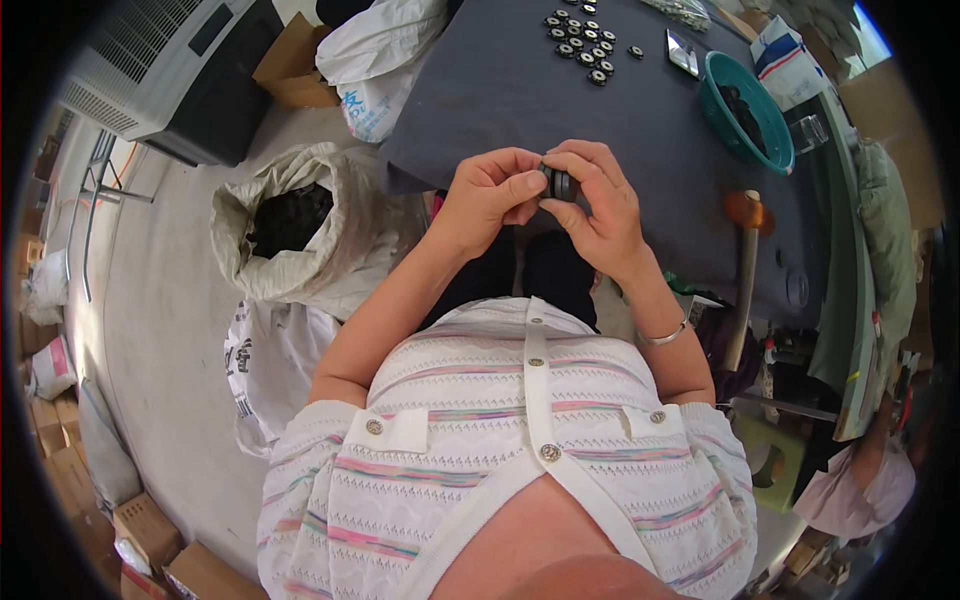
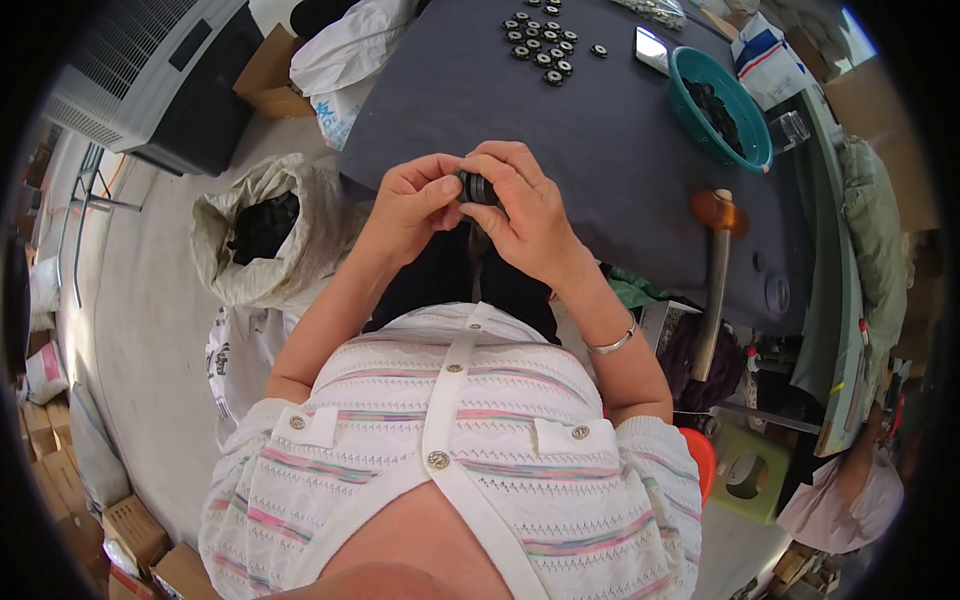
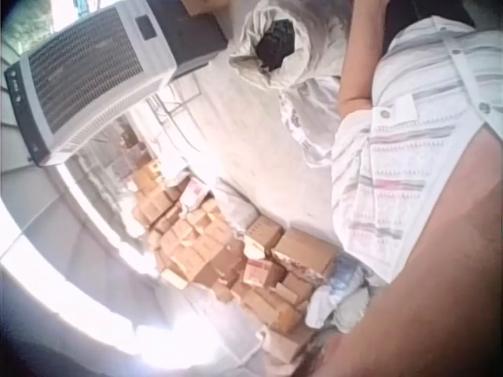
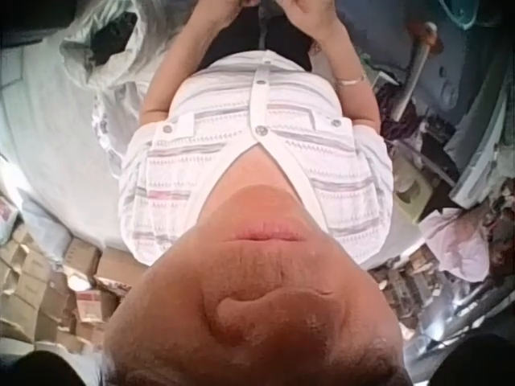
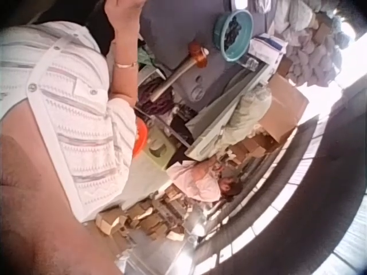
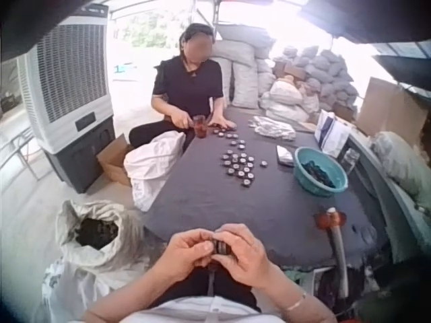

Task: The person assembles metal rings into circular rubber components by hand, using a mallet to secure the rings into place.

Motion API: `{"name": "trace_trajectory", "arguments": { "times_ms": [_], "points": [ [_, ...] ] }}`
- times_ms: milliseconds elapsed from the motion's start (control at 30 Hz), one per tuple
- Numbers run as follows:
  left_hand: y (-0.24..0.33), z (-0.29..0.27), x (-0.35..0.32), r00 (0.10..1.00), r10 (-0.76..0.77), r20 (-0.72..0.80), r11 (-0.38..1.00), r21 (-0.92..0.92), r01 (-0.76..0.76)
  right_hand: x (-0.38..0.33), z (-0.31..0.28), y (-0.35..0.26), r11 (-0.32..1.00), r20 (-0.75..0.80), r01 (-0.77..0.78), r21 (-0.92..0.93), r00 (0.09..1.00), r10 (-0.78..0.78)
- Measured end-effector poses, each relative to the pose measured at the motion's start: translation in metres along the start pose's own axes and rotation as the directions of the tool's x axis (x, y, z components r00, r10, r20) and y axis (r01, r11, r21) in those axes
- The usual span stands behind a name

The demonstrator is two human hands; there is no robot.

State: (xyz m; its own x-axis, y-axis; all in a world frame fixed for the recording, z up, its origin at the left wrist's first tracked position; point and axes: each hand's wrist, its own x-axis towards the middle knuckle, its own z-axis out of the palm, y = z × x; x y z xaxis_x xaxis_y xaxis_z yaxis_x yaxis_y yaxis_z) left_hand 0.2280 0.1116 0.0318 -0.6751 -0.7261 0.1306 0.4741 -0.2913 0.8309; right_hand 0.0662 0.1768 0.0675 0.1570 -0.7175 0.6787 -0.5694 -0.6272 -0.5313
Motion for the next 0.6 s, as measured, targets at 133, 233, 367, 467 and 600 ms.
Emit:
{"name": "trace_trajectory", "arguments": {
  "times_ms": [133,233,367,467,600],
  "points": [
    [-0.01,-0.013,-0.006,0.97,-0.24,0.029,0.937,-0.256,0.239,0.005,0.004,0.002,0.994,0.106,0.08,-0.074,0.992,-0.072],
    [-0.01,-0.018,-0.009,0.986,-0.164,0.02,0.967,-0.194,0.165,0.0,0.013,0.001,0.993,0.063,-0.105,0.044,0.993,0.102],
    [-0.007,-0.012,-0.008,0.985,0.137,-0.105,0.982,0.142,-0.121,-0.005,0.023,-0.001,0.895,0.067,-0.374,0.242,0.927,0.37],
    [-0.002,-0.018,-0.01,0.988,0.107,-0.11,0.991,0.095,-0.097,-0.002,0.027,-0.001,0.823,0.07,-0.405,0.398,0.908,0.413],
    [-0.014,-0.028,-0.009,0.994,-0.107,-0.012,0.972,-0.213,0.102,0.01,0.026,0.004,0.992,0.083,0.071,-0.107,0.995,-0.062]
  ]
}}
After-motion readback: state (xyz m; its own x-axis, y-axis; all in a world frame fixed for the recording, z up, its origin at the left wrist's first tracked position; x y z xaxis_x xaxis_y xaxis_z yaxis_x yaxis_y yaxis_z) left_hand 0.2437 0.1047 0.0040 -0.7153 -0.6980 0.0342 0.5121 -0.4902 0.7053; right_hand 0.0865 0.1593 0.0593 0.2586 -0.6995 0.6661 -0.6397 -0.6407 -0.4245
